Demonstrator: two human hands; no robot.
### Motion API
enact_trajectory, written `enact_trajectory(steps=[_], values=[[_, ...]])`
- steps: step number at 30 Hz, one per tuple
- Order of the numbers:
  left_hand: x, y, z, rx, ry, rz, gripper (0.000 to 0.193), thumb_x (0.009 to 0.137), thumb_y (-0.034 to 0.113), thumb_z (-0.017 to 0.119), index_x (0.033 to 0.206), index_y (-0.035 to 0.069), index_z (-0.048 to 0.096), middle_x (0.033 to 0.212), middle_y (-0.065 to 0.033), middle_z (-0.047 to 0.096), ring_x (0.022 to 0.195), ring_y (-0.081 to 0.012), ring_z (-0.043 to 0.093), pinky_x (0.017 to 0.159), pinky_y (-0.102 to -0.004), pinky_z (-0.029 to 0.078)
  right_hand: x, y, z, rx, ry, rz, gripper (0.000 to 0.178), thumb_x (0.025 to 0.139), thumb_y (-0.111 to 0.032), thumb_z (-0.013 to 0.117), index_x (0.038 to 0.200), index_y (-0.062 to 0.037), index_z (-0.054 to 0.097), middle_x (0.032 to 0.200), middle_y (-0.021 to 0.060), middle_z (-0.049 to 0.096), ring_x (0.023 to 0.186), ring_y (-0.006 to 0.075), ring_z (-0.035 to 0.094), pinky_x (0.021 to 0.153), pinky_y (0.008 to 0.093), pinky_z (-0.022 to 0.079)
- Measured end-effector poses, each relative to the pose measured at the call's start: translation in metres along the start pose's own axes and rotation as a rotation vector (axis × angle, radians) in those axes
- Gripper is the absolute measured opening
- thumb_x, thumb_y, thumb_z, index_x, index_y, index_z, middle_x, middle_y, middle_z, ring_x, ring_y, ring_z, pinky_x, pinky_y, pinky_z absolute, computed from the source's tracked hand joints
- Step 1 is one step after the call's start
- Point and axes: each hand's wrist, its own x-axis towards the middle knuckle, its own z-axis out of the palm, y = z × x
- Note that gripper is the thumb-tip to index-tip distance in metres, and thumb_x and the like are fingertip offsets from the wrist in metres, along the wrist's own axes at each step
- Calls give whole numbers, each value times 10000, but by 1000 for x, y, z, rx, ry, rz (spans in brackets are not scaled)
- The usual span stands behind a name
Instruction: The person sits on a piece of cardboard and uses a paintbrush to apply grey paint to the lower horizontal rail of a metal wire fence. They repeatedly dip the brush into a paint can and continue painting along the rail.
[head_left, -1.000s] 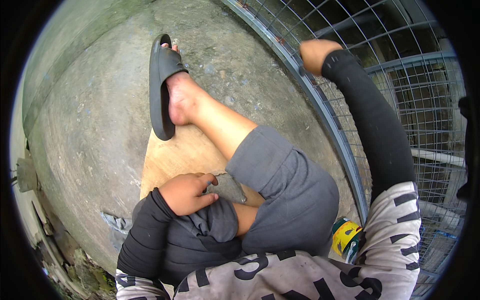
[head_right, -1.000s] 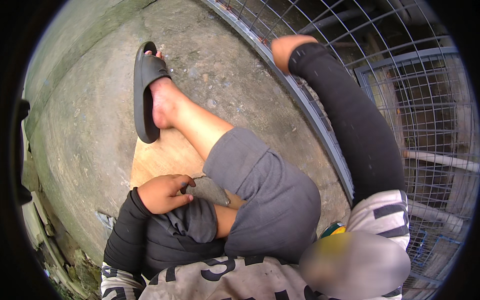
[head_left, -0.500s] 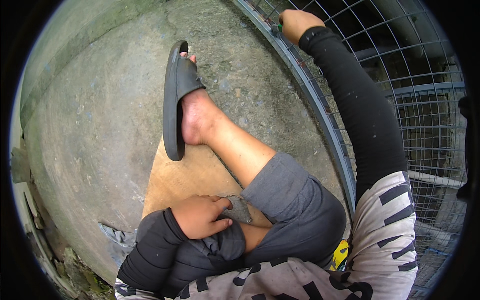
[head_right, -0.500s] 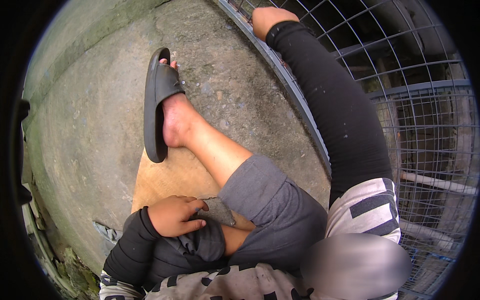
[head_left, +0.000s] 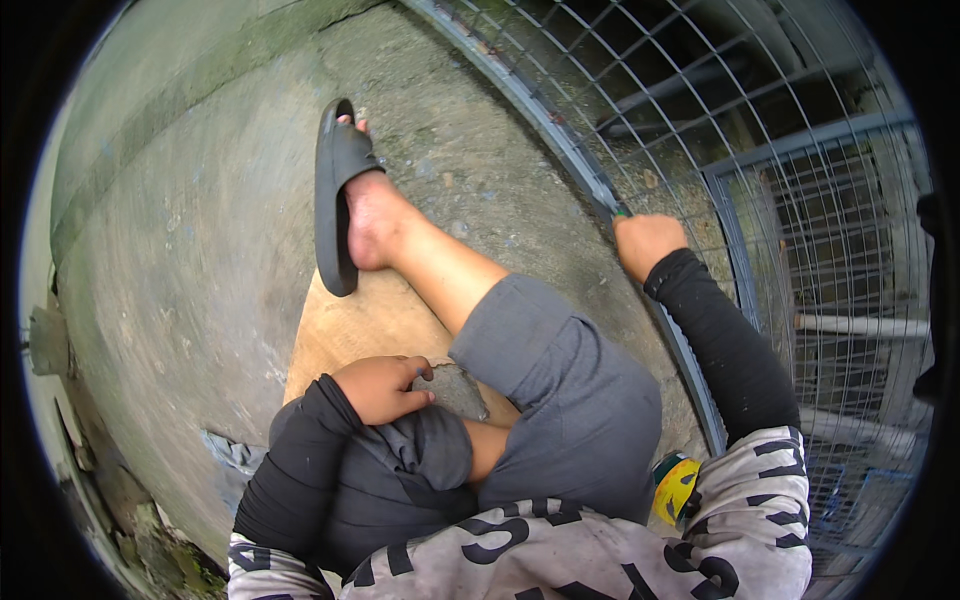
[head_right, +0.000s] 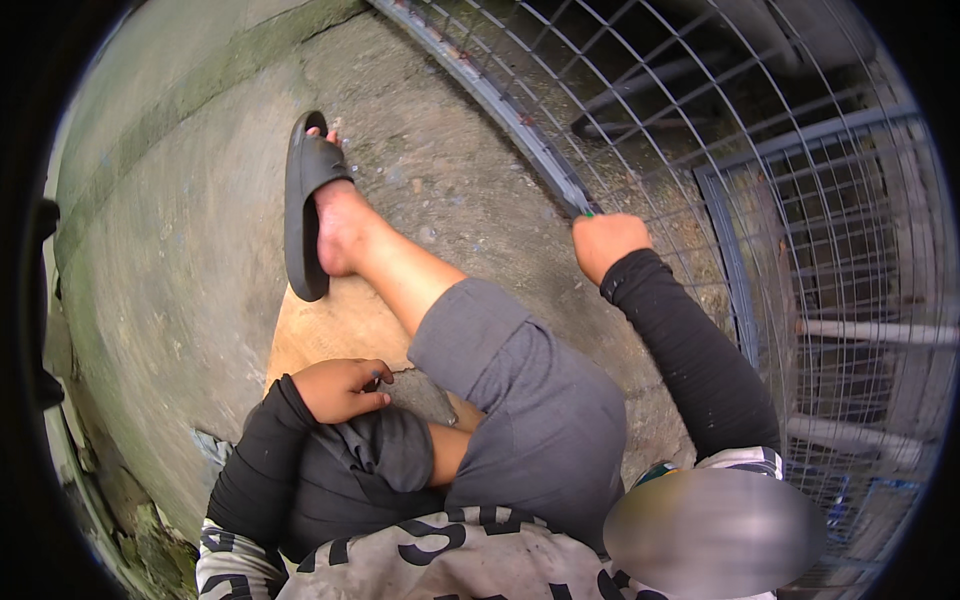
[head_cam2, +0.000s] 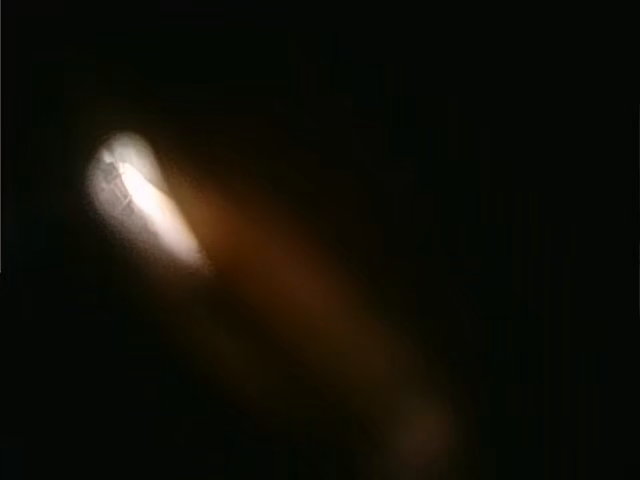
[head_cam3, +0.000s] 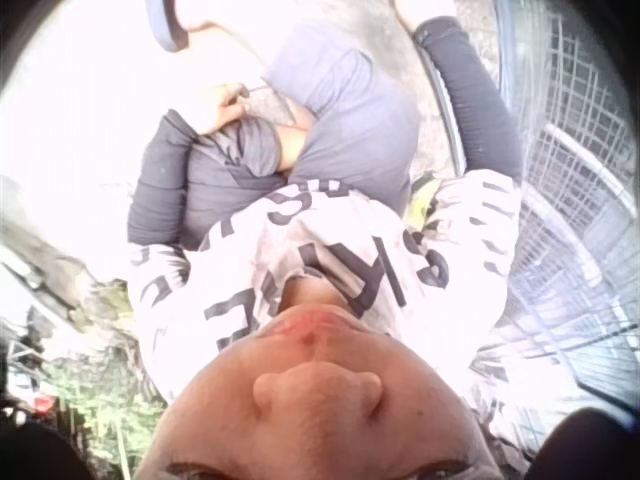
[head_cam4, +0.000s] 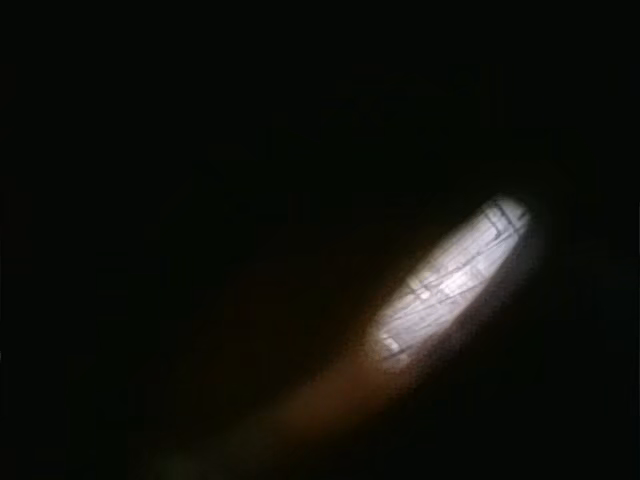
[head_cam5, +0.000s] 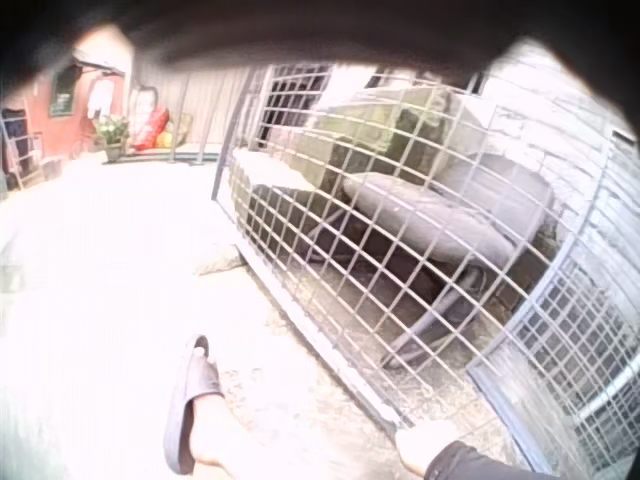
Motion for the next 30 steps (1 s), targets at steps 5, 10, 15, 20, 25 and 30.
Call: enact_trajectory(steps=[5,10,15,20,25,30], values=[[5,5,3,28,-21,-86,362,906,332,593,1093,22,602,831,-187,657,798,-319,644,741,-379,495,-80,34,28,81,-117,108,179,798,-129,544,837,-36,693,785,191,691,750,349,691,646,452,547],[2,-8,12,-58,7,-146,330,911,297,592,1086,17,597,815,-182,652,770,-293,641,719,-357,489,-175,62,60,424,138,305,194,825,-134,540,905,-17,672,716,164,672,650,298,674,577,429,527],[-1,20,6,99,102,-327,286,907,229,598,1081,2,594,803,-158,642,742,-250,629,678,-335,482,-250,54,76,1740,224,680,219,830,-28,546,1040,19,588,719,69,618,564,122,597,449,248,457],[-21,65,29,-16,457,-122,227,902,95,591,1092,-26,564,800,-49,596,752,-130,563,690,-270,453,-258,17,109,2274,699,697,193,883,-59,622,1051,20,569,783,76,621,571,125,602,420,209,438],[-28,126,81,-818,60,40,249,939,159,557,1109,-23,566,845,-93,643,754,-161,631,689,-255,470,-220,3,121,2054,1105,647,193,864,-64,697,1004,-4,578,794,37,577,662,95,574,545,213,464],[9,114,134,-1092,-611,-167,299,945,206,550,1033,-74,603,783,-147,661,661,-220,661,580,-278,483,-182,-10,145,1257,1174,548,259,783,-42,766,958,-25,575,883,71,529,764,151,549,656,290,456]])
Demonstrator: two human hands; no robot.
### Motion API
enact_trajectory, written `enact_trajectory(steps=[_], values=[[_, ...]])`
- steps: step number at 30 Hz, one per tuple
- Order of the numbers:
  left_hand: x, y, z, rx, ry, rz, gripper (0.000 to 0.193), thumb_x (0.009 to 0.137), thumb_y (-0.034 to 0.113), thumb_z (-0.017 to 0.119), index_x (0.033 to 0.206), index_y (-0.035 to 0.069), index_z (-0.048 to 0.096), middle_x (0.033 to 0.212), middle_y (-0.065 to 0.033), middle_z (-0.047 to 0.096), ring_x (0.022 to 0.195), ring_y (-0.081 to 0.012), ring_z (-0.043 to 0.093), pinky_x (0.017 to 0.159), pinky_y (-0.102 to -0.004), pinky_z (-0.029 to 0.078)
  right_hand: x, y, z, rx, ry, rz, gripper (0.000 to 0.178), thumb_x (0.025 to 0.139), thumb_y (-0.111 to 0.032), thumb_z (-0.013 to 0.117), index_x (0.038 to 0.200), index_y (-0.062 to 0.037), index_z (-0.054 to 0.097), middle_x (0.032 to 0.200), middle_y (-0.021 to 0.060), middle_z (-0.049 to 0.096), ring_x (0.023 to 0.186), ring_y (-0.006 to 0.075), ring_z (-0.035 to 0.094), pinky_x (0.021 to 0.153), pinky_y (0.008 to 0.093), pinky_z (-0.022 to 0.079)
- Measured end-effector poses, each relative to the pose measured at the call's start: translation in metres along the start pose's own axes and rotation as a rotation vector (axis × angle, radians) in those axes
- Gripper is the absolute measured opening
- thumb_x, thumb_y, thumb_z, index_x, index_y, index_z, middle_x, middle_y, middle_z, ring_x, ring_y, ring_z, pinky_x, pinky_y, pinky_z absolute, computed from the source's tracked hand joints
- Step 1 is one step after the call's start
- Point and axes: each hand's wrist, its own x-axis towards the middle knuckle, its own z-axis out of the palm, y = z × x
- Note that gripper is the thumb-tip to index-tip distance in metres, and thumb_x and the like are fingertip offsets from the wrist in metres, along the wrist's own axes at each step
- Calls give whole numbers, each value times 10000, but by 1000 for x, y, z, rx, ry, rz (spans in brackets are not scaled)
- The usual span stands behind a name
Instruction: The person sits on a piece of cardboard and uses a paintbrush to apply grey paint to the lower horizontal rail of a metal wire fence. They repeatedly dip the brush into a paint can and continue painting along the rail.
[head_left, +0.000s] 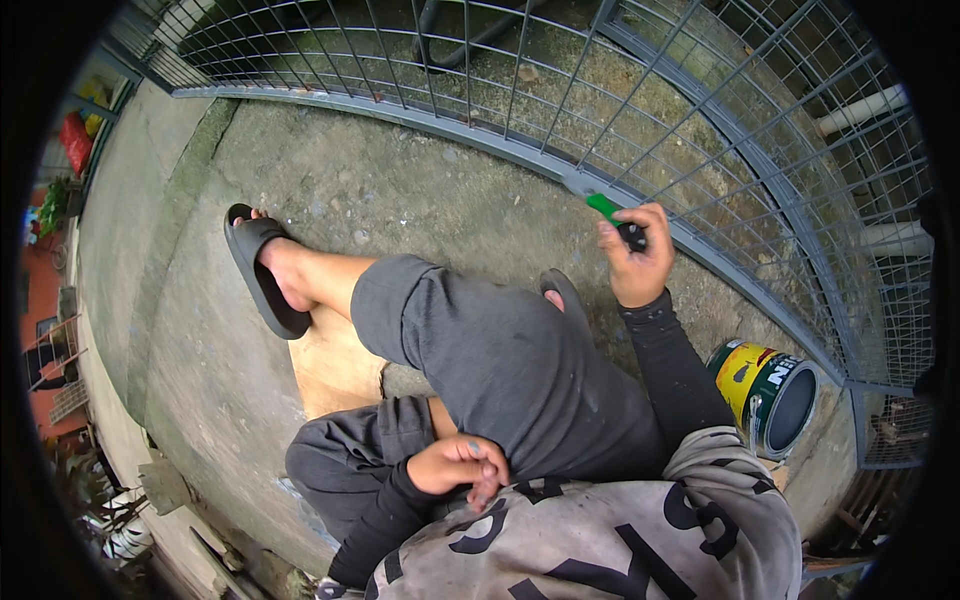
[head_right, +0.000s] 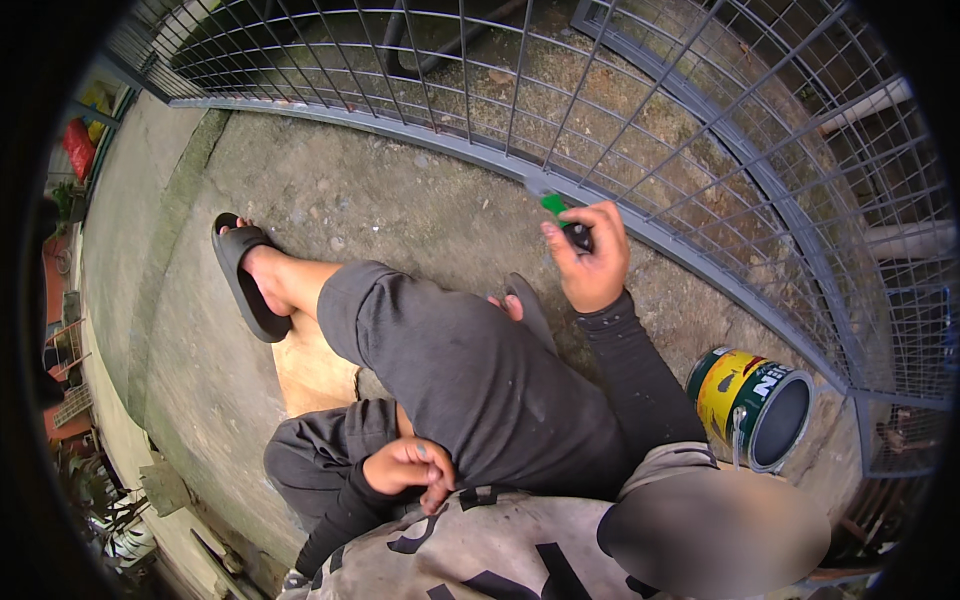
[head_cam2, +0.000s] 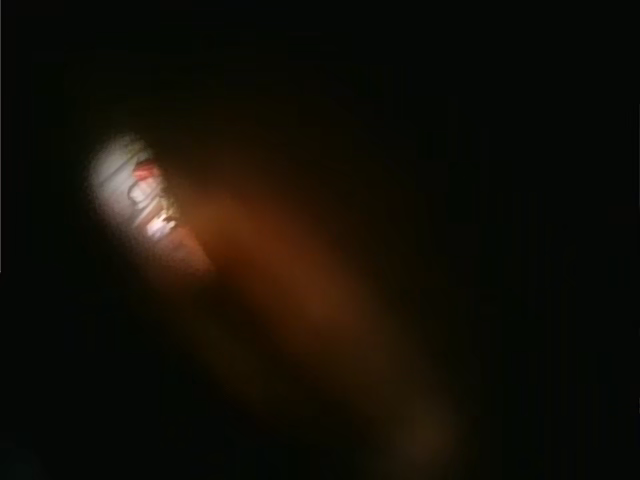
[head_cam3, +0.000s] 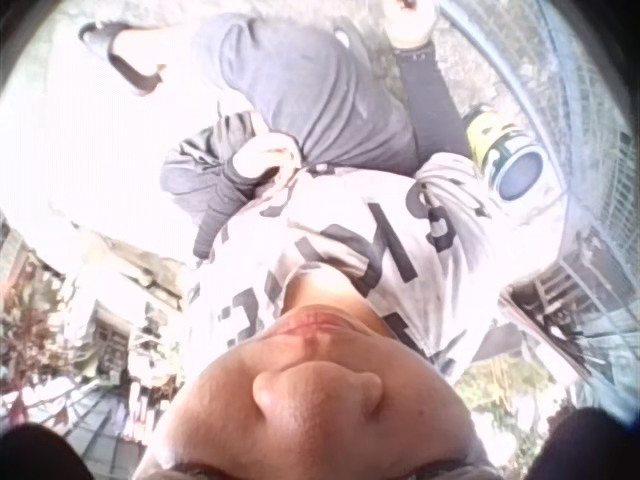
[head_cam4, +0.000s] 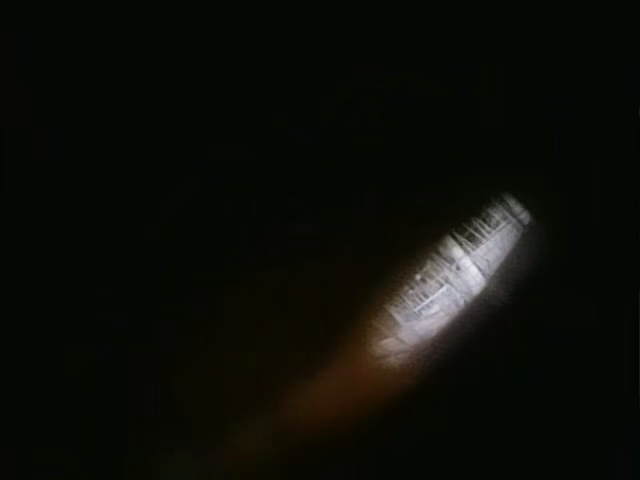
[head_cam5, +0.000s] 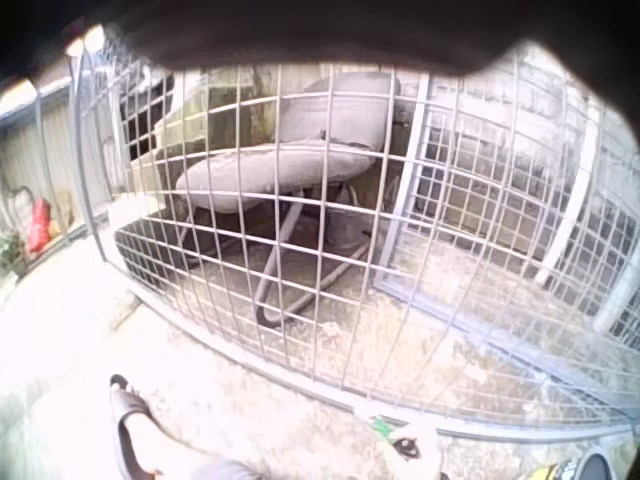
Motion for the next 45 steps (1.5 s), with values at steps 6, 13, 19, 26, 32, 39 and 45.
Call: enact_trajectory(steps=[6,13,19,26,32,39,45], values=[[8,-3,-41,-311,-313,46,523,968,286,454,1145,-200,533,949,-299,663,842,-381,690,755,-402,537,2,17,14,-117,-71,-278,305,727,-103,815,908,-33,580,949,121,584,807,263,615,653,351,512],[7,-6,-48,-378,-337,23,521,929,250,499,1170,-211,523,1065,-307,644,933,-384,666,848,-424,495,35,3,37,-376,-211,-359,258,737,-165,773,909,-85,598,964,41,615,699,217,638,556,321,509],[6,-9,-54,-287,-323,75,556,967,326,489,1216,-170,519,1112,-237,649,976,-301,661,874,-366,491,43,0,83,-541,-263,-291,210,729,-173,740,907,-184,628,885,37,554,720,210,615,563,320,501],[0,-15,-54,-414,-269,125,494,931,226,511,1169,-206,531,1142,-295,614,1023,-335,626,943,-389,455,27,7,94,-426,-251,-258,234,710,-166,763,915,-200,656,910,61,534,788,226,612,593,332,515],[-5,-31,-66,-495,-258,145,510,909,180,515,1155,-265,487,1144,-385,576,1083,-424,606,998,-445,440,24,-9,76,-355,-252,-217,254,696,-145,773,925,-159,663,902,67,530,767,225,614,600,336,517],[-7,-32,-66,-503,-264,160,522,918,195,513,1161,-266,480,1142,-387,576,1086,-424,605,995,-453,443,30,1,84,-409,-189,-201,234,688,-134,766,894,-182,666,880,55,509,771,229,612,590,343,508],[-3,-24,-59,-470,-262,172,497,925,200,508,1161,-237,503,1143,-359,590,1066,-397,616,967,-431,457,32,6,95,-410,-191,-210,173,708,-162,735,852,-189,641,872,60,490,765,231,601,572,347,505]])
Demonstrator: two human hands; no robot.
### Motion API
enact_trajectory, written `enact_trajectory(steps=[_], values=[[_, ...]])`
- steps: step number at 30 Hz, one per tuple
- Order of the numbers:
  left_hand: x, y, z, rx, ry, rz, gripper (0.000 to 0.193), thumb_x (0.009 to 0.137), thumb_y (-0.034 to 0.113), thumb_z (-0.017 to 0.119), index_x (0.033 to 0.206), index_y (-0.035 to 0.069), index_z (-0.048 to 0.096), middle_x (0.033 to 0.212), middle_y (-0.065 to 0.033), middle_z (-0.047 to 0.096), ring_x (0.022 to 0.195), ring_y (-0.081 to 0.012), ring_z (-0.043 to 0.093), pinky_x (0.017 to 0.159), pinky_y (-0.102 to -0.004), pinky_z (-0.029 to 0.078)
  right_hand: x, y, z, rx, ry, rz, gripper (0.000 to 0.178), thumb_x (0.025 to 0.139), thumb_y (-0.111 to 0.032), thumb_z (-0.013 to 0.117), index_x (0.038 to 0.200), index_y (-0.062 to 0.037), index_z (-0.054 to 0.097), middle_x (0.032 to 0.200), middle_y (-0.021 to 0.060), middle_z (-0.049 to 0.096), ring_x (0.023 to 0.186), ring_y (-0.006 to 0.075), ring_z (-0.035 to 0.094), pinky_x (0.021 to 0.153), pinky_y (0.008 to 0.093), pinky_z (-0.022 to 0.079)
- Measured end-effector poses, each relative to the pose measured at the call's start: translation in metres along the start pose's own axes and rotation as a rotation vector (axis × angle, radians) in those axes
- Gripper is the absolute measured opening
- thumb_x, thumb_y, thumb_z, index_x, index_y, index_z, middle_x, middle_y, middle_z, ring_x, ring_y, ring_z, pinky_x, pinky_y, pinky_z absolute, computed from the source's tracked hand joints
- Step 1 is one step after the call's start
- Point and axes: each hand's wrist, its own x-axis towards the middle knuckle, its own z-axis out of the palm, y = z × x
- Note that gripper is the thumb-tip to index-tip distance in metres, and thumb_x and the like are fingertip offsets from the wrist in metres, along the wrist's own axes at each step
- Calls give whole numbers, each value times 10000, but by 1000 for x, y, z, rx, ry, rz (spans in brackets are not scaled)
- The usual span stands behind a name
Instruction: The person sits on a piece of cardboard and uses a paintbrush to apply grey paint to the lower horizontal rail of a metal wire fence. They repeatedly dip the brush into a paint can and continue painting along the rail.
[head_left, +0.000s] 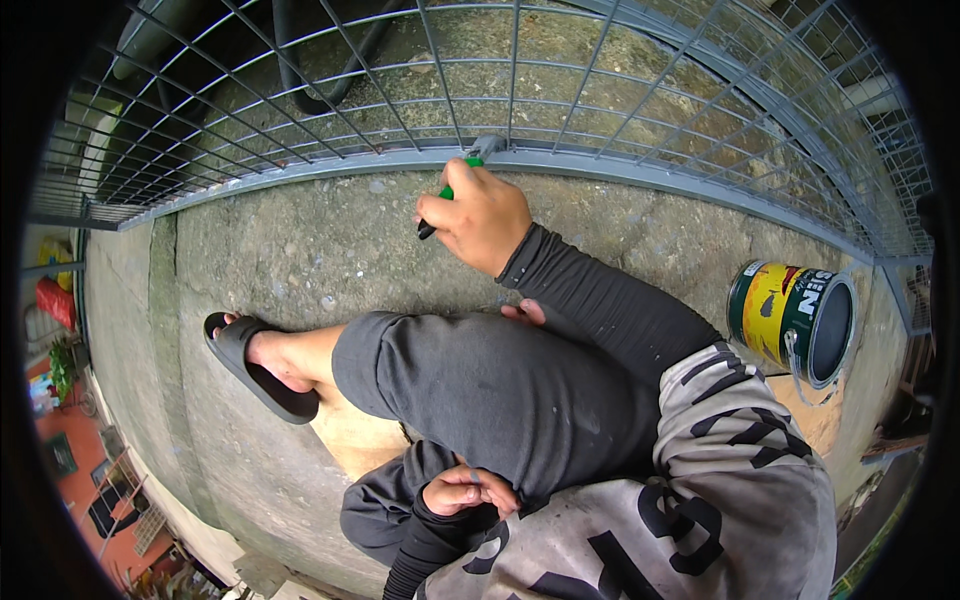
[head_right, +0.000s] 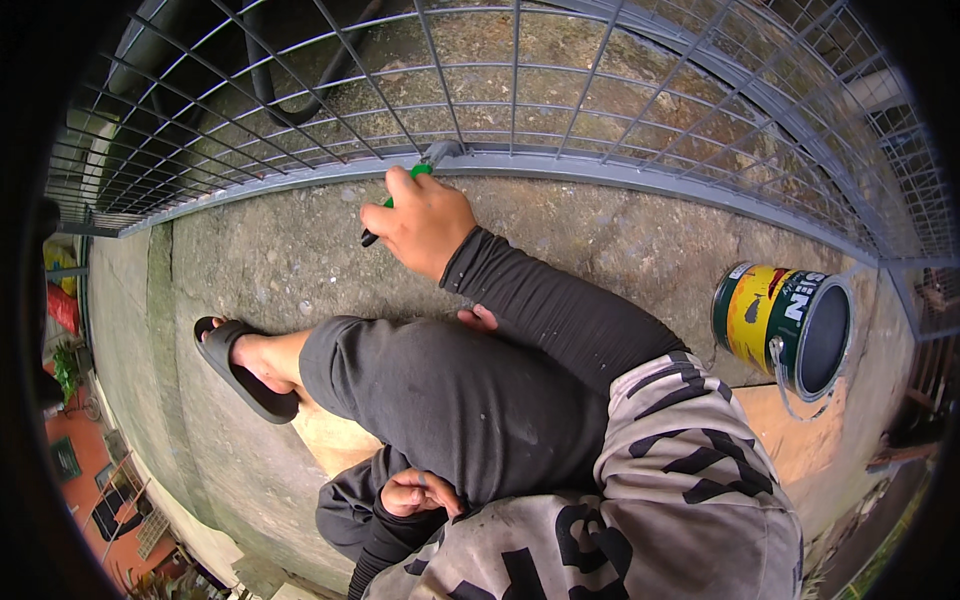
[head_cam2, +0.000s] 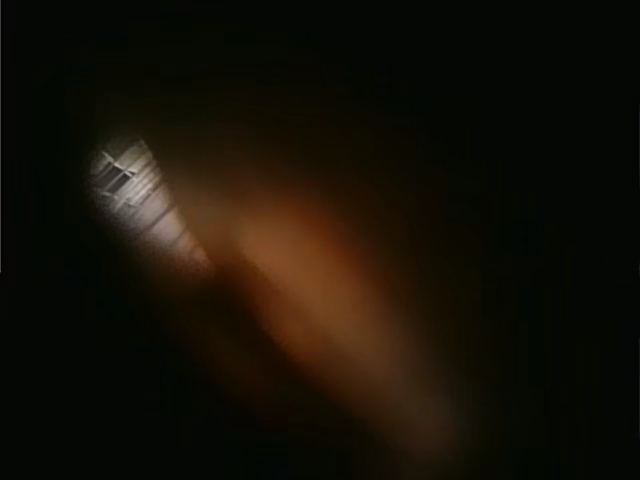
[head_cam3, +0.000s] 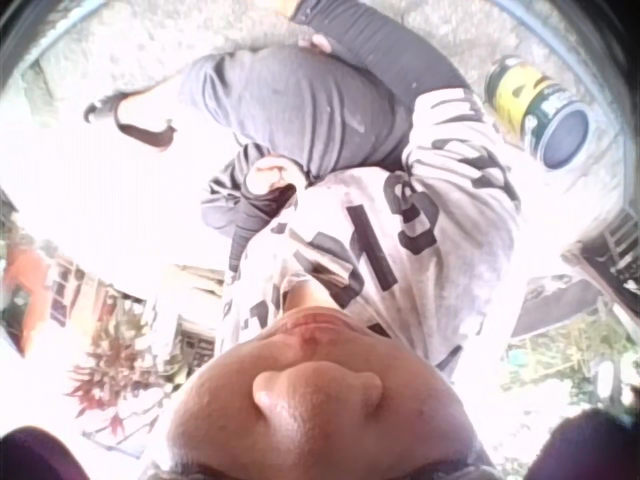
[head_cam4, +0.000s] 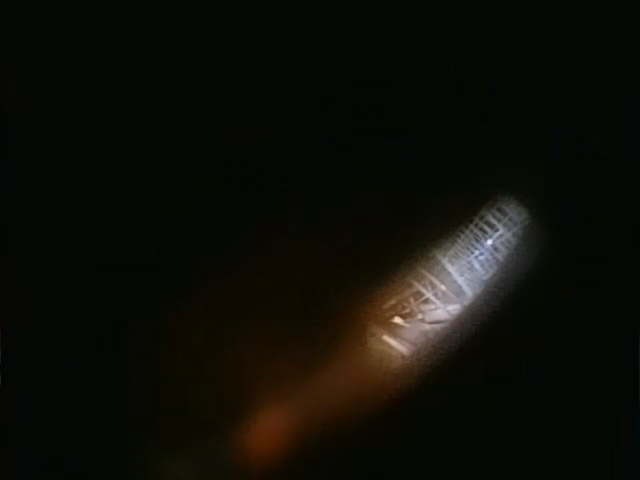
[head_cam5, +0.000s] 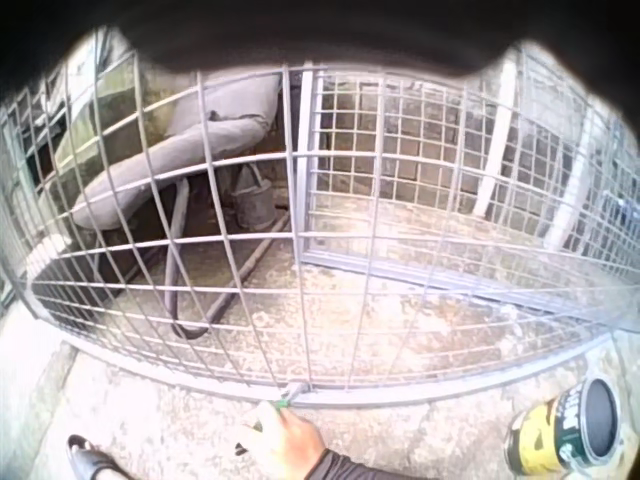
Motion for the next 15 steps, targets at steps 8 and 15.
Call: enact_trajectory(steps=[8,15], values=[[-3,-1,-4,-26,14,-16,523,905,204,525,1131,-267,499,1121,-387,585,1058,-418,618,971,-435,462,3,-25,-19,15,-99,36,216,708,-172,757,893,-177,645,877,64,493,773,234,606,595,358,505],[-2,0,-3,-15,33,-23,531,903,214,534,1121,-269,504,1108,-388,590,1038,-413,628,969,-435,463,8,-3,-7,82,-56,137,250,712,-123,744,945,-158,658,895,57,500,735,238,612,590,364,503]])
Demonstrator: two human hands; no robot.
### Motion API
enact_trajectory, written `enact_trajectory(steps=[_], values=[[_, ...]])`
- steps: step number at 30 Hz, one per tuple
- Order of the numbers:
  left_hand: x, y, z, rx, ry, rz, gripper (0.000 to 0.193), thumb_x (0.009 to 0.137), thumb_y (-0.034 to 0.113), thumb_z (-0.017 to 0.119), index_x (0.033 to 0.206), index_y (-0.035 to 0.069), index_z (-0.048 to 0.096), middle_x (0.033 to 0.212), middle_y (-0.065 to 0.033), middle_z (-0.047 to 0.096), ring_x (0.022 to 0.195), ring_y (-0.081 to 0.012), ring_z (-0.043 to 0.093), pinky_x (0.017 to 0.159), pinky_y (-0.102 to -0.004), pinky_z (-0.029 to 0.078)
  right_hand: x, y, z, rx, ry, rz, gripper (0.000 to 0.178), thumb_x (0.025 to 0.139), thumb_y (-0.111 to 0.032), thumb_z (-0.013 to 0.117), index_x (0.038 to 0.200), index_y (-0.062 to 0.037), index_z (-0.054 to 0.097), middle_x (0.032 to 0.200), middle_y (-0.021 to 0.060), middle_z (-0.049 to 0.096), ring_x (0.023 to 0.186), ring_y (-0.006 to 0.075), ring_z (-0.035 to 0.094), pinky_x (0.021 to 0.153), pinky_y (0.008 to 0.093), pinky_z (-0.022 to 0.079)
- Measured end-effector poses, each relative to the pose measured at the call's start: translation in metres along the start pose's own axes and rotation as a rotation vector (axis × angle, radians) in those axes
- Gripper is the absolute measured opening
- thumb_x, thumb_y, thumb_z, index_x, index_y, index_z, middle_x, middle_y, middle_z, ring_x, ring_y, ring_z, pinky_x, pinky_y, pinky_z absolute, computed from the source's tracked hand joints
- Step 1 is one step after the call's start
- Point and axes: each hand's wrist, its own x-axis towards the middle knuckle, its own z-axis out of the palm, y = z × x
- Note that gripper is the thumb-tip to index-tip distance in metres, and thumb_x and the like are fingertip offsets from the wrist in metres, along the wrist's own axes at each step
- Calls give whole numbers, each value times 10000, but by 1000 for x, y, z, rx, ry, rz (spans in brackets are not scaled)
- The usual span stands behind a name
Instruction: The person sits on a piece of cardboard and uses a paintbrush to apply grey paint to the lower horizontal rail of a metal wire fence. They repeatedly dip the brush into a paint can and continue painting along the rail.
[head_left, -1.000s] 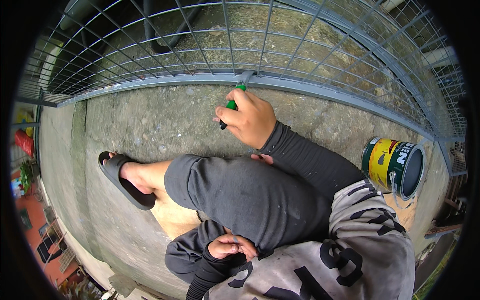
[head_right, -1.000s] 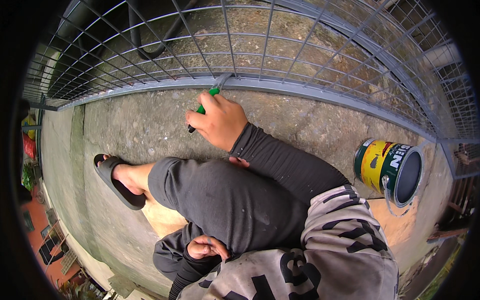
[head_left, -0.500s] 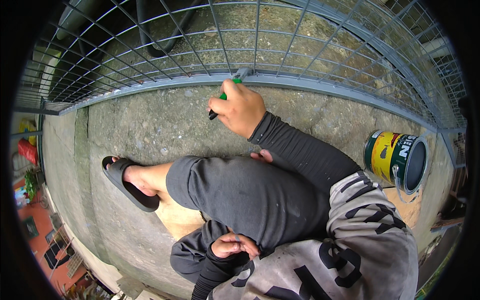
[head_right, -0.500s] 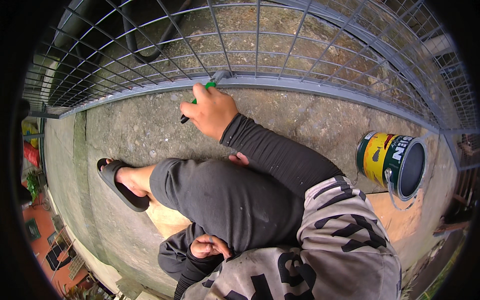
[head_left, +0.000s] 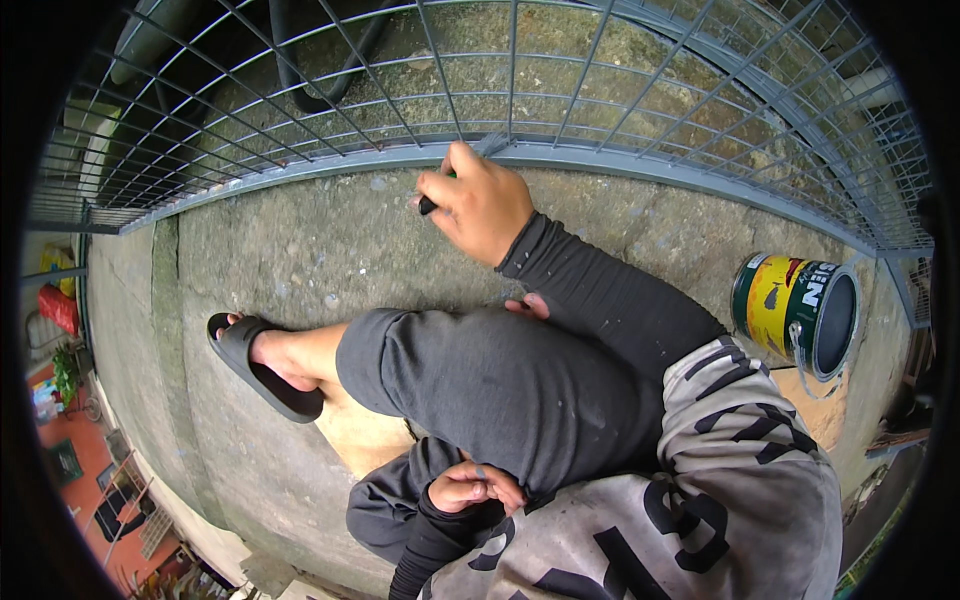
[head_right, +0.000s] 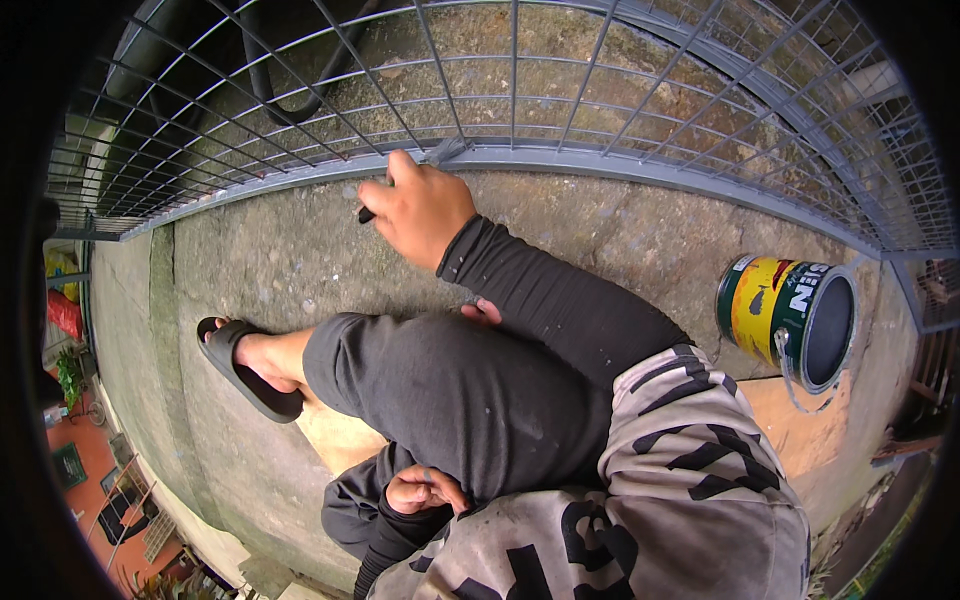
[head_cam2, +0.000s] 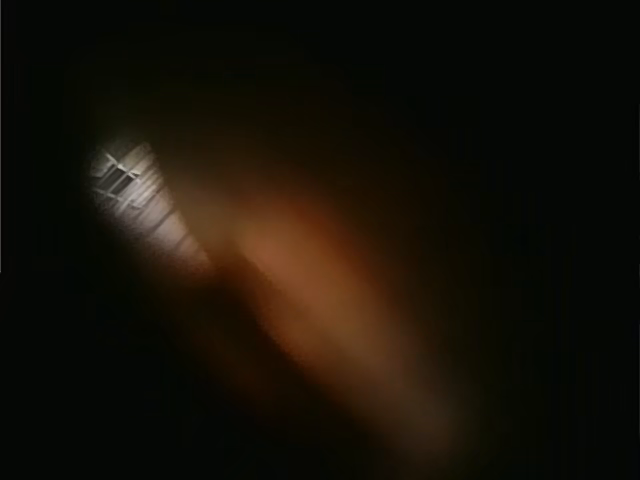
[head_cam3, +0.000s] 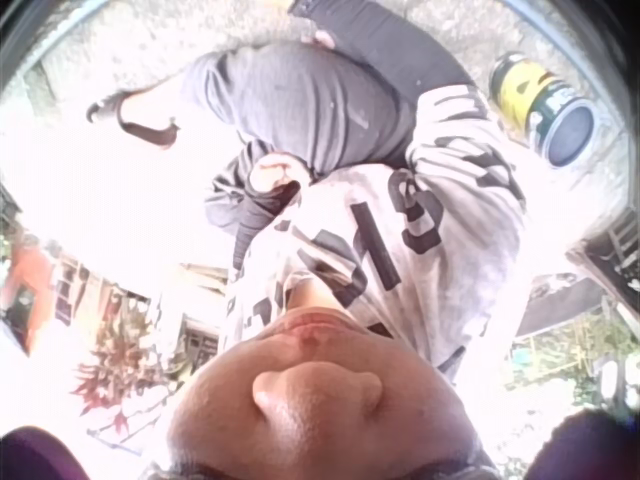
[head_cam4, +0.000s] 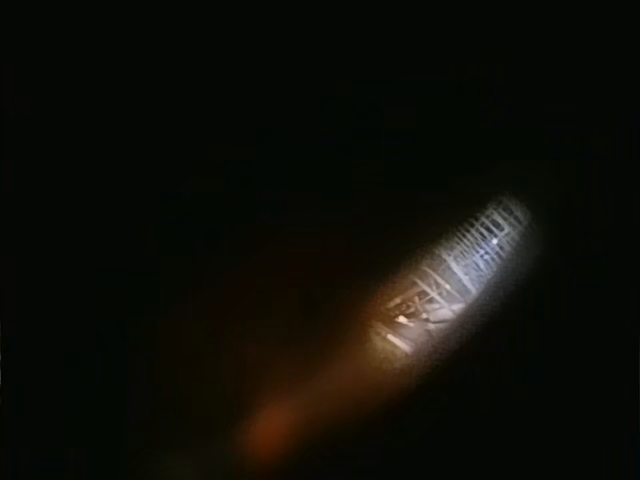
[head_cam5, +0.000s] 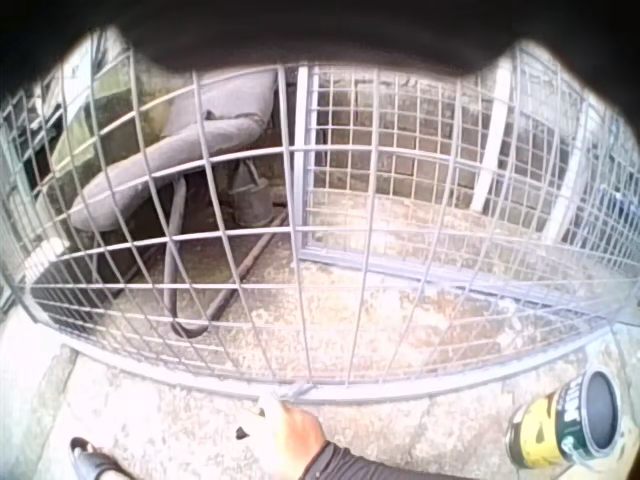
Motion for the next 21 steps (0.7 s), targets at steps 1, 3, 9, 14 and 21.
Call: enact_trajectory(steps=[1,3,9,14,21], values=[[0,0,1,3,5,0,531,903,216,535,1120,-269,505,1105,-387,591,1035,-413,630,970,-436,463,-1,2,4,1,-7,10,241,721,-146,736,948,-166,656,893,63,499,739,242,617,588,369,508],[0,-1,0,-10,4,-7,531,904,217,535,1118,-268,507,1102,-386,593,1038,-415,629,972,-435,461,0,1,7,1,-19,24,226,740,-191,722,954,-181,651,889,76,497,749,249,627,582,380,517],[1,2,3,39,-20,-23,514,929,242,523,1180,-207,521,1135,-296,624,1030,-333,634,929,-394,458,-1,7,-14,104,158,53,178,777,-145,727,937,-110,657,903,57,547,687,238,631,576,357,509],[4,2,6,48,-12,-9,504,927,242,533,1152,-209,538,1114,-297,633,1007,-330,649,922,-378,470,0,1,-5,83,131,41,178,770,-153,730,930,-122,659,902,67,531,699,246,627,577,361,507],[8,2,11,43,-12,38,499,931,235,529,1146,-215,536,1110,-313,627,992,-343,650,903,-394,483,-13,18,11,284,136,-83,176,768,-106,745,915,-75,654,941,109,525,744,244,625,639,350,518]])
